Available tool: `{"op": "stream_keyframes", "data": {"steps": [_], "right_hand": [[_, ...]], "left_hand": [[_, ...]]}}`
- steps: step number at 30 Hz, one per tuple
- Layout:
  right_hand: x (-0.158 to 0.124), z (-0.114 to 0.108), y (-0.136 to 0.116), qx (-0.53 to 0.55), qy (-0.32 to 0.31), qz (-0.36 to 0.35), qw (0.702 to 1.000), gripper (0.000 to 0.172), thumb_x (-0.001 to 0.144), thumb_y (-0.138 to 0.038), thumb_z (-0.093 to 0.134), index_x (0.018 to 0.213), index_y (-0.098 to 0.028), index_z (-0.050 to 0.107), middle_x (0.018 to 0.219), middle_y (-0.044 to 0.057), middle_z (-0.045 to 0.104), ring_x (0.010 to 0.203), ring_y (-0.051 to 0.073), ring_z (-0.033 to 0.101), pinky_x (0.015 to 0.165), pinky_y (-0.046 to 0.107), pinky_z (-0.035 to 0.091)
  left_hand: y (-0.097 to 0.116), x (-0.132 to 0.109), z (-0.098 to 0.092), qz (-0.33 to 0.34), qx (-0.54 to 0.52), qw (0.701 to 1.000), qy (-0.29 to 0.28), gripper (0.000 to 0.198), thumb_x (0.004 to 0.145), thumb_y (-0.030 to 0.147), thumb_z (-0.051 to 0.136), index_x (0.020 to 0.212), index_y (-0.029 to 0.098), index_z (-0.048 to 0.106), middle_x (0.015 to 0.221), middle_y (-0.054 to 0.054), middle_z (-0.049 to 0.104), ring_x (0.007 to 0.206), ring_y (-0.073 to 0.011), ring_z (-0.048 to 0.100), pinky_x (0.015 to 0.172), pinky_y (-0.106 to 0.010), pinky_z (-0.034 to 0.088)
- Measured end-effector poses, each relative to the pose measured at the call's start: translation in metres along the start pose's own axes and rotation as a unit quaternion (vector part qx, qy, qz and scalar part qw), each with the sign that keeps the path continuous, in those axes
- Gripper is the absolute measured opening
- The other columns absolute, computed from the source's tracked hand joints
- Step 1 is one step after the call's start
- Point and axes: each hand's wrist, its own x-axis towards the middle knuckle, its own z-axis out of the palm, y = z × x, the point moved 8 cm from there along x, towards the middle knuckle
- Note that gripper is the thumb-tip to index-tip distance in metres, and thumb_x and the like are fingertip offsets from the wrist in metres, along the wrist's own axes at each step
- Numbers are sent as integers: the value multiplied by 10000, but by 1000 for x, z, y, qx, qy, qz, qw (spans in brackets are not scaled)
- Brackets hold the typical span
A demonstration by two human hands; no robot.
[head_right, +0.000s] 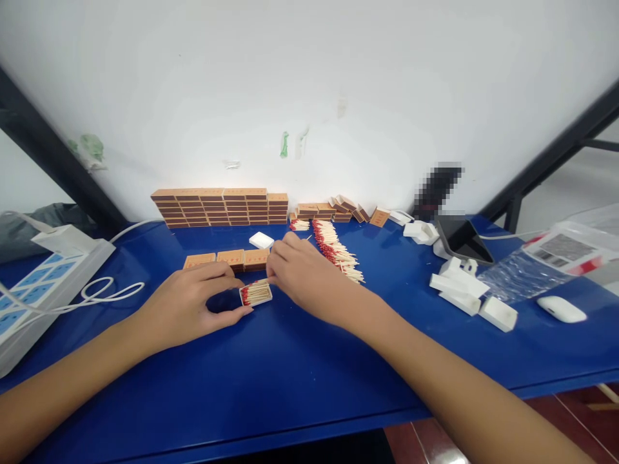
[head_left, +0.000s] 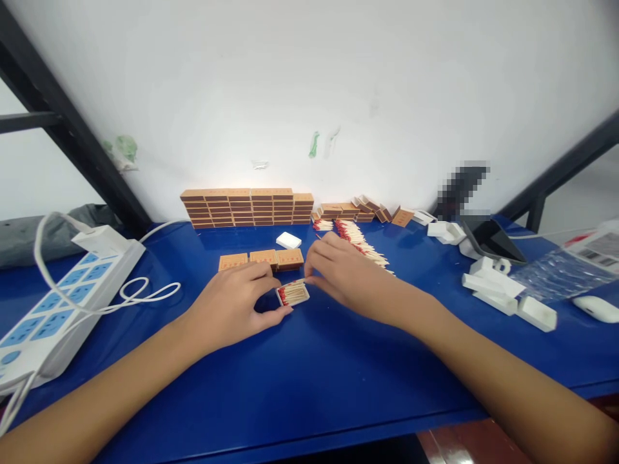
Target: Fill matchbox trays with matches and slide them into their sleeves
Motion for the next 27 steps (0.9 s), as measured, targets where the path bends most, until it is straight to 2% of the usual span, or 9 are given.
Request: {"op": "stream_keyframes", "data": {"steps": [5, 10, 22, 25, 27], "right_hand": [[1, 20, -14, -53, -38, -28, 997, 201, 1077, -144, 475, 1030, -131, 670, 1053, 133, 619, 1019, 282, 494, 917, 432, 458], [-1, 20, -19, -51, -53, -35, 997, 199, 1066, -116, 463, 1051, -141, 660, 1118, 152, 623, 1059, 289, 502, 960, 442, 466], [0, 9, -21, 109, -45, 12, 993, 194, 1081, -201, 509, 999, -155, 679, 1128, 150, 648, 1089, 279, 542, 981, 450, 498], [1, 3, -7, 154, -6, 19, 988, 162, 1065, -217, 555, 990, -179, 694, 1067, 113, 662, 1056, 261, 549, 963, 421, 493], [-1, -1, 21, 152, 41, 50, 986, 154, 1053, -235, 576, 970, -201, 701, 1004, 91, 681, 1018, 259, 558, 946, 425, 484]], "left_hand": [[0, -1, 0, 9, 3, 1000, 3, 244, 937, 404, 765, 968, 164, 800, 916, -35, 735, 796, -205, 723, 660, -334, 540], [1, 0, 0, 7, 0, 1000, -3, 240, 935, 398, 768, 965, 161, 794, 906, -44, 734, 785, -204, 721, 662, -326, 540], [2, -2, 1, 12, -9, 1000, -3, 229, 939, 404, 766, 993, 182, 792, 904, -28, 730, 782, -193, 721, 659, -311, 535], [2, -1, 1, 6, -10, 1000, -6, 238, 937, 411, 769, 1011, 187, 798, 909, -27, 729, 782, -191, 721, 662, -313, 541], [1, 0, 0, 3, -11, 1000, -10, 245, 936, 416, 770, 1021, 189, 804, 922, -28, 728, 795, -194, 723, 672, -317, 554]]}}
